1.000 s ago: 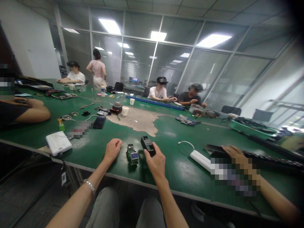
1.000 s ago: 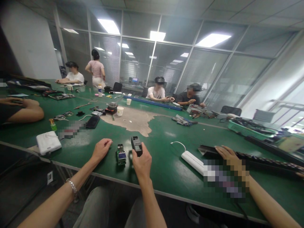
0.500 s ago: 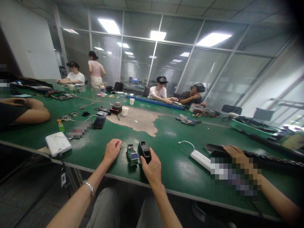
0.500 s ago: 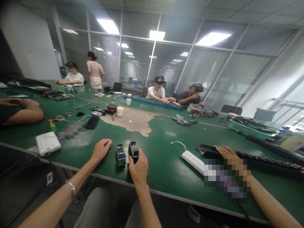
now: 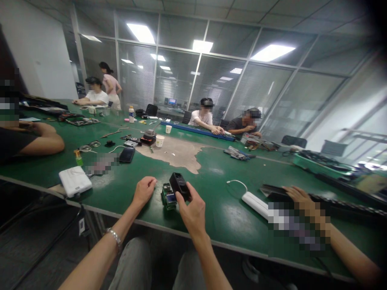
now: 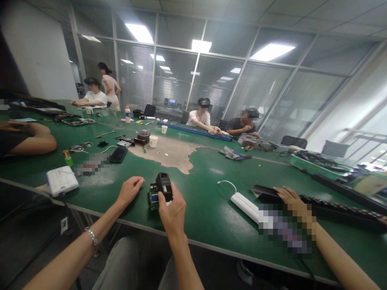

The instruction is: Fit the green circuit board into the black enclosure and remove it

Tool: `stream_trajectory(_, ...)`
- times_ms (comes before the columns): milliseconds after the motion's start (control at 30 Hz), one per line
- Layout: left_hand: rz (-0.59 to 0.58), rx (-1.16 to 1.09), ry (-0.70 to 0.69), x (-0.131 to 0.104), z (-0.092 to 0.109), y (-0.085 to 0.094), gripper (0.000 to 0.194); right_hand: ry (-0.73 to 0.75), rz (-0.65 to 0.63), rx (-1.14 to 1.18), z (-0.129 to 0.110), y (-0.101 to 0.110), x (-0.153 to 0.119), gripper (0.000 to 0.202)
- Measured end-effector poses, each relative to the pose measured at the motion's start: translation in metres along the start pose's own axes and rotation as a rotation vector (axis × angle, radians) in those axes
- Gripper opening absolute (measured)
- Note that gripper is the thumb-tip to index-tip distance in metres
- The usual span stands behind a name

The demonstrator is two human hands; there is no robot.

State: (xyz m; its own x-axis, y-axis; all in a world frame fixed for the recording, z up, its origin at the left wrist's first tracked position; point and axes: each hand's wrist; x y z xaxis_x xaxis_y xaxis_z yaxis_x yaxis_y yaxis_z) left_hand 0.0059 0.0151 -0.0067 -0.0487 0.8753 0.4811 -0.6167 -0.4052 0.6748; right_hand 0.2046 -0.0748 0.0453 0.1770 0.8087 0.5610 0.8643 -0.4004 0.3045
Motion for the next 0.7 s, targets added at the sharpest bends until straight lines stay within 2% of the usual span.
stream_trajectory(100,0.007,-0.003,-0.002,0.000,0.000,0.000,0.027,0.007,-0.033,-0.006,-0.010,-0.010,-0.005,0.049)
stream_trajectory(367,0.009,0.002,-0.004,0.000,-0.001,-0.001,0.027,0.018,-0.086,-0.130,-0.014,-0.027,-0.013,0.052)
stream_trajectory(533,0.013,-0.009,-0.028,0.000,-0.002,-0.001,0.028,0.054,-0.104,-0.162,-0.009,-0.032,-0.019,0.050)
stream_trajectory(700,0.014,-0.041,-0.047,0.001,0.000,-0.002,0.028,0.017,-0.152,-0.190,0.000,-0.033,-0.028,0.053)
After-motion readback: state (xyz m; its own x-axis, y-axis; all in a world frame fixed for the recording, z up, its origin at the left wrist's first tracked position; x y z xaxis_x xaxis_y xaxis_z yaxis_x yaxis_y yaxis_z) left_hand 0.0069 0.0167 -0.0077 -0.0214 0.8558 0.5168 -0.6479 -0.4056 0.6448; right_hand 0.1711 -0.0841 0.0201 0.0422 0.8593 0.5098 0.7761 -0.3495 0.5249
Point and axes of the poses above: each hand's wrist, its own x-axis towards the middle knuckle, its own y-axis out of the back of the hand, z = x × y, and after that the axes turned 15 degrees about x, right-handed
